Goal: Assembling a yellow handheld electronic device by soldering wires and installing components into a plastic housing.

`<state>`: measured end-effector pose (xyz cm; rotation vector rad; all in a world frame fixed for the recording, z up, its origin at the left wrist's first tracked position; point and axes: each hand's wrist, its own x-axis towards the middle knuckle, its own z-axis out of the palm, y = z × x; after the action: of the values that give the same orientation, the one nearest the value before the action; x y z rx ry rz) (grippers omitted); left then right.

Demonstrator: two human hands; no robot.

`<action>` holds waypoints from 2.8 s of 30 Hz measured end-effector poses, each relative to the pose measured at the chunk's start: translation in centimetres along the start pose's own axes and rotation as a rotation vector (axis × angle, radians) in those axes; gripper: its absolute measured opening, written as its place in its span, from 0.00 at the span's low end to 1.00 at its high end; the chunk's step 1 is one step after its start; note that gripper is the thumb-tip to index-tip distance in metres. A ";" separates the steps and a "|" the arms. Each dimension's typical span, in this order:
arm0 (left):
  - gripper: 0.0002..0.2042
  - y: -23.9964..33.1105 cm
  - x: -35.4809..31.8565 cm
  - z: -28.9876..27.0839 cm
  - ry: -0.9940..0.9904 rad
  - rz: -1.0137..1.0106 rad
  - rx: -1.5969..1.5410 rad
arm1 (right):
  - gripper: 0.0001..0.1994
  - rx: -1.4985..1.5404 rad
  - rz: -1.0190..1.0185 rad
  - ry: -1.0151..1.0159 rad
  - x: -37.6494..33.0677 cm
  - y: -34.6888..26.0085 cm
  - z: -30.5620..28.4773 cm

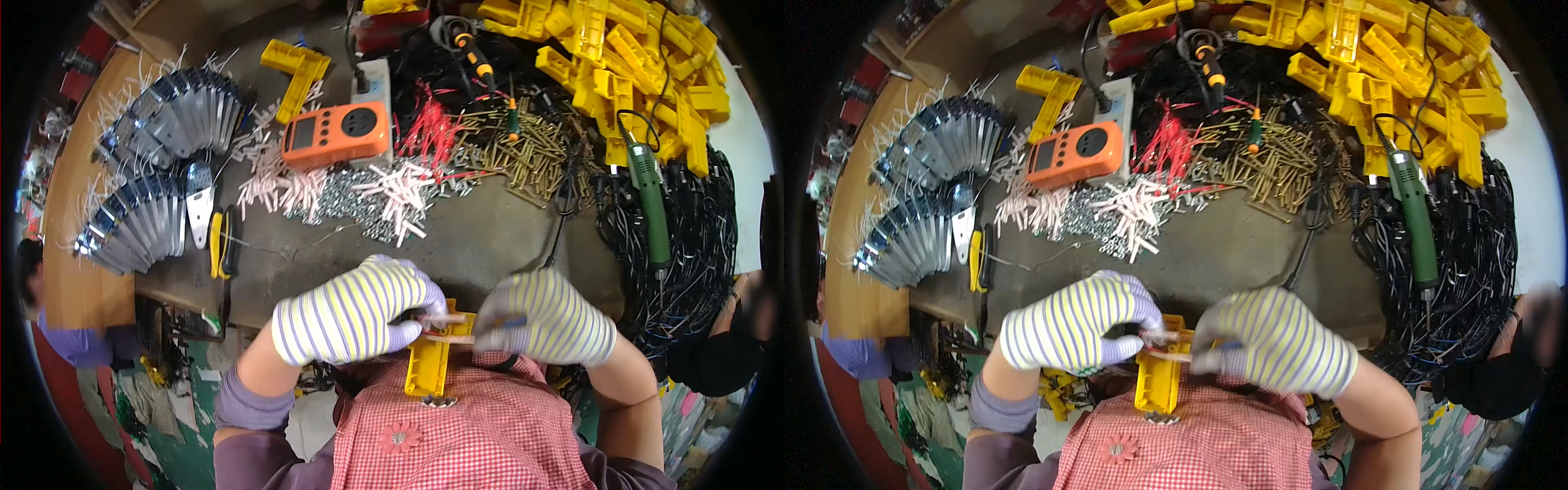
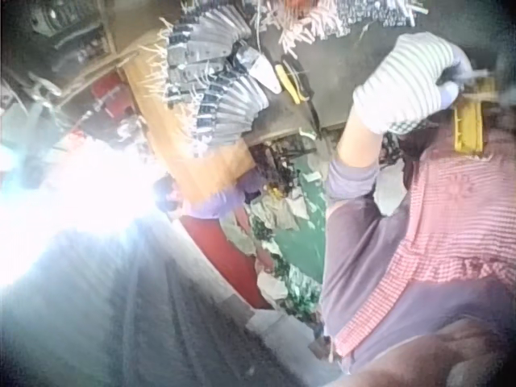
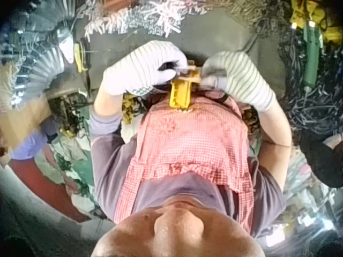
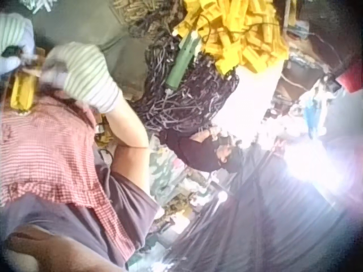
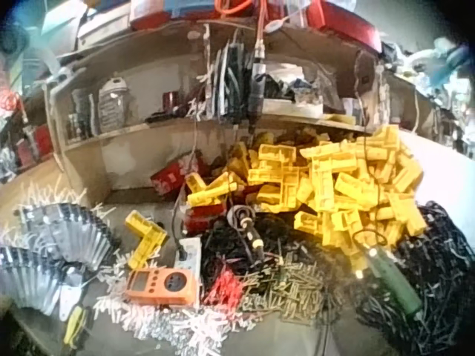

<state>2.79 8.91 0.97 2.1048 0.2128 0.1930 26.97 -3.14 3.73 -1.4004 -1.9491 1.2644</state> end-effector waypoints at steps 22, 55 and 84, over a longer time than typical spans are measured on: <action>0.25 2.7 -1.1 6.3 0.531 -0.180 0.271 | 0.18 -0.570 -0.401 1.142 -1.4 1.4 -5.0; 0.20 7.9 7.2 -1.0 0.662 0.677 0.218 | 0.04 -0.795 -0.523 0.347 0.8 -5.7 -0.5; 0.36 0.8 -3.4 2.6 0.239 -0.116 0.480 | 0.09 -1.145 0.008 0.896 8.2 9.8 -4.9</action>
<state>0.15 5.59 0.15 2.5328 0.5698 0.3521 32.49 7.08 -3.55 -1.9135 -1.9031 -0.6582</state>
